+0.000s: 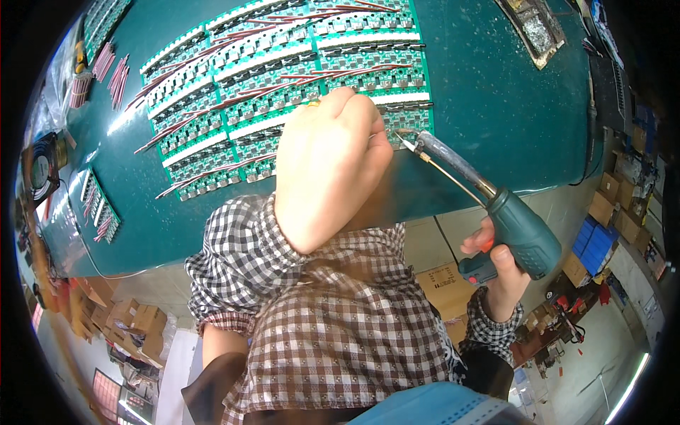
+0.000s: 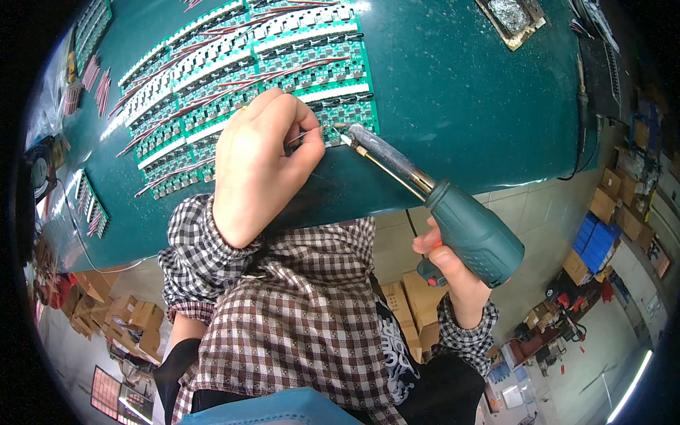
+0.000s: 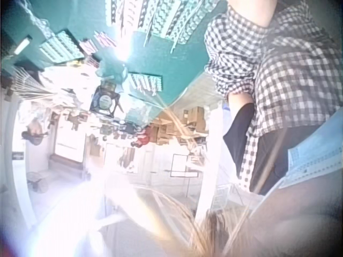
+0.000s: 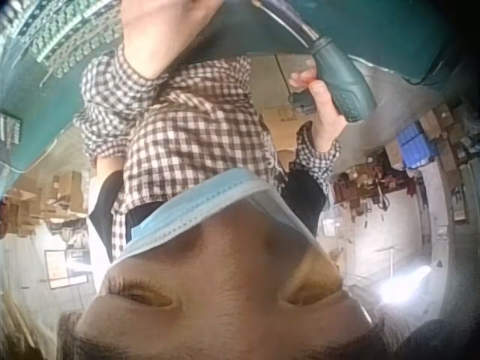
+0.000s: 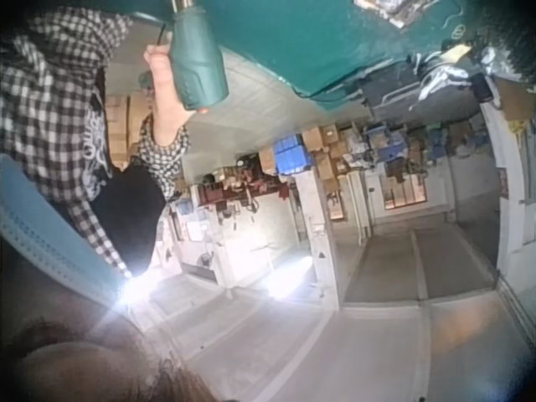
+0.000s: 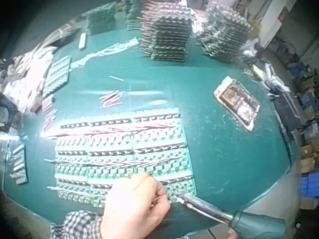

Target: The person uses a soldering iron to attach red and white wires to green circuit boards on a workbench. They handle the boards one by one, soldering the wire ends to specific points, then stack the finished boards. The person also removes protective plastic film from the boards and wipes the soldering iron tip on a sponge.

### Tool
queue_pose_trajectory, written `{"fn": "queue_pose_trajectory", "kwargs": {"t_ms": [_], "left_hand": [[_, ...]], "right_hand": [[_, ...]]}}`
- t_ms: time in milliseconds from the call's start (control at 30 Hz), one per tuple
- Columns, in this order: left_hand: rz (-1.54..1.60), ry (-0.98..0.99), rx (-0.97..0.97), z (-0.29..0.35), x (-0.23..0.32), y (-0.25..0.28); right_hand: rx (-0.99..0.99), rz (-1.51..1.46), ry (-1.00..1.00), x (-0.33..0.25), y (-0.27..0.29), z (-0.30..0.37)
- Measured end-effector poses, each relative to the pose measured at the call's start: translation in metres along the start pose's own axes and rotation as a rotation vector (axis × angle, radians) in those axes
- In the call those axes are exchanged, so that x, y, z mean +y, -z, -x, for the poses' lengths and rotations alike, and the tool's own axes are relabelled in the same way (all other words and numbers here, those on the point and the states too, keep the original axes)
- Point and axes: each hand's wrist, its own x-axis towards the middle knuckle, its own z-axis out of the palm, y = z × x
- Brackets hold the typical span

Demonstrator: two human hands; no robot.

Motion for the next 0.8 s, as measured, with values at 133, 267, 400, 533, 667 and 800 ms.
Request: {"fn": "queue_pose_trajectory", "kwargs": {"t_ms": [133, 267, 400, 533, 667, 800], "left_hand": [[0.016, -0.013, 0.003, -0.0005, -0.0008, 0.0002], [0.0, -0.026, 0.009, 0.0004, -0.0025, -0.0009], [0.008, -0.02, 0.029, 0.0015, -0.0021, -0.003], [-0.004, -0.023, 0.035, 0.0009, -0.0002, -0.0021], [-0.025, -0.015, 0.041, 0.0015, 0.0014, -0.0027], [-0.03, -0.017, 0.053, 0.0026, -0.0002, -0.0034]], "right_hand": [[0.0, 0.031, 0.026, -0.0002, -0.0008, -0.0005], [0.011, 0.047, 0.028, -0.0005, -0.0027, 0.0005], [-0.005, 0.056, 0.036, 0.0003, -0.0018, 0.0003], [-0.014, 0.067, 0.035, 0.0, -0.0013, 0.0003], [-0.005, 0.075, 0.044, 0.0006, -0.0019, 0.0003], [-0.016, 0.099, 0.046, 0.0014, -0.0001, 0.0001]]}}
